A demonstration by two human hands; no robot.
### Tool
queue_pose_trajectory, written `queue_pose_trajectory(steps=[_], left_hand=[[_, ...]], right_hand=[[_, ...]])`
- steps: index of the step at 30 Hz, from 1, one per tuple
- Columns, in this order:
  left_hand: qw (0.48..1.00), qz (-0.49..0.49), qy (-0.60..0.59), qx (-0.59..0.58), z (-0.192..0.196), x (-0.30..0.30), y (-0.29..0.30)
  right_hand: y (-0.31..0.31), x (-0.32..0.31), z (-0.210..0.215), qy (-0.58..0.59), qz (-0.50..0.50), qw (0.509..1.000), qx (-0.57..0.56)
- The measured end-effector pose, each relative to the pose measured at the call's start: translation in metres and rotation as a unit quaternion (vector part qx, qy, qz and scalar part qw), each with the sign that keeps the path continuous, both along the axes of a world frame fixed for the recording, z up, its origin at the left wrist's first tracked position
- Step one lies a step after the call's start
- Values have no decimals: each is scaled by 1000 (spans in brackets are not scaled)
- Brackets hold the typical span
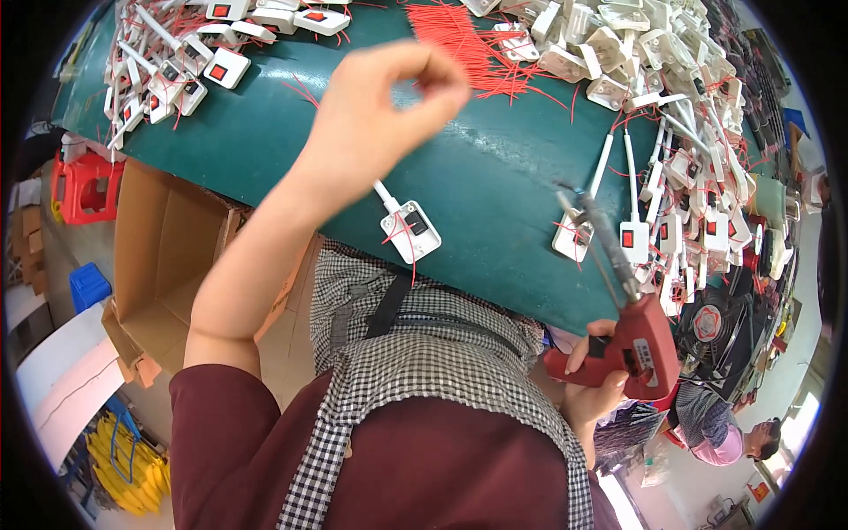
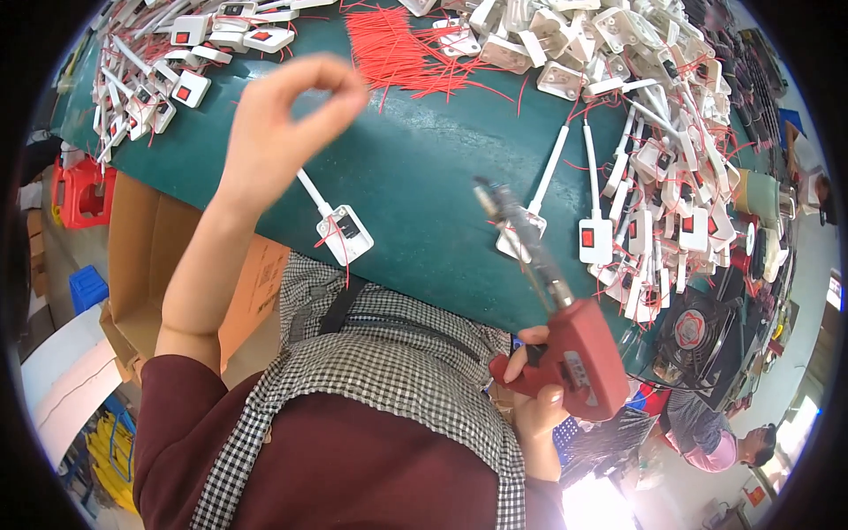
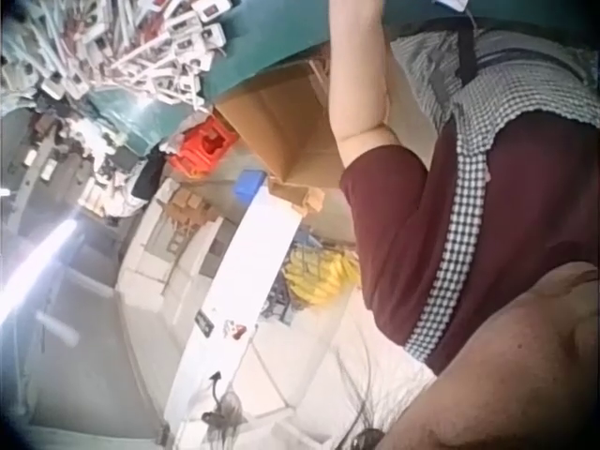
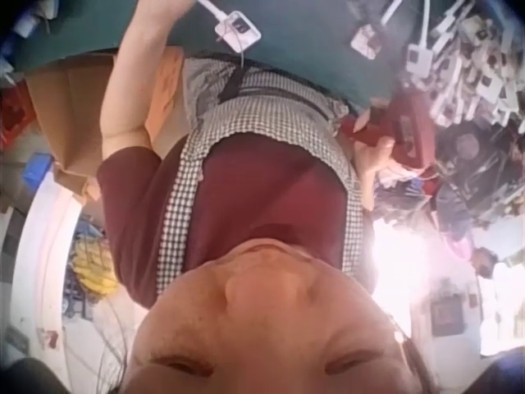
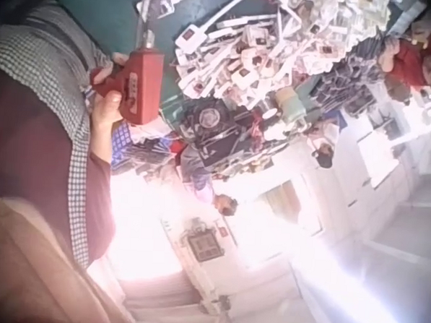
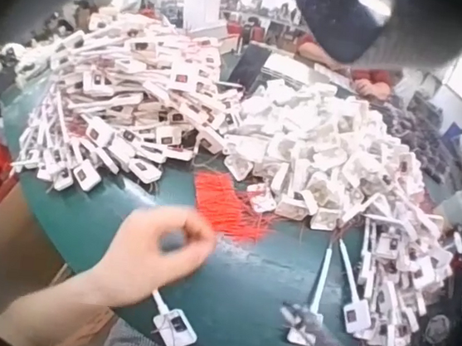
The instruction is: The person solders wires and electronic components to a switch with a soldering iron on a workbench.
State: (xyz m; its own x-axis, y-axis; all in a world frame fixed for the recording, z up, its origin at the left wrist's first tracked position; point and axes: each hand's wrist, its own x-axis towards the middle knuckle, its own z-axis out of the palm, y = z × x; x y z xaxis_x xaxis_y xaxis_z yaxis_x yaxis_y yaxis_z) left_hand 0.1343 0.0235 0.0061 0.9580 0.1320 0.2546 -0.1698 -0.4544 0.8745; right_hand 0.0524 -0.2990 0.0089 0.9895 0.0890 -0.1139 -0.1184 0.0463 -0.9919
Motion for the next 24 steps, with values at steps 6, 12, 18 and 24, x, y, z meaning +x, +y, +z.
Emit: queue_pose_trajectory(steps=[6, 12, 18, 24], left_hand=[[982, 69, -3, 178, -15, -93, -26], [979, 91, 25, 183, -27, -103, -37], [971, 100, 32, 217, -25, -103, -41], [966, 106, 31, 235, -27, -103, -43]], right_hand=[[0, -7, 4, 139, 119, 982, 55], [0, -4, 0, 153, 187, 970, 31], [5, -2, 2, 152, 210, 966, -18], [1, -3, -3, 144, 224, 964, -19]])
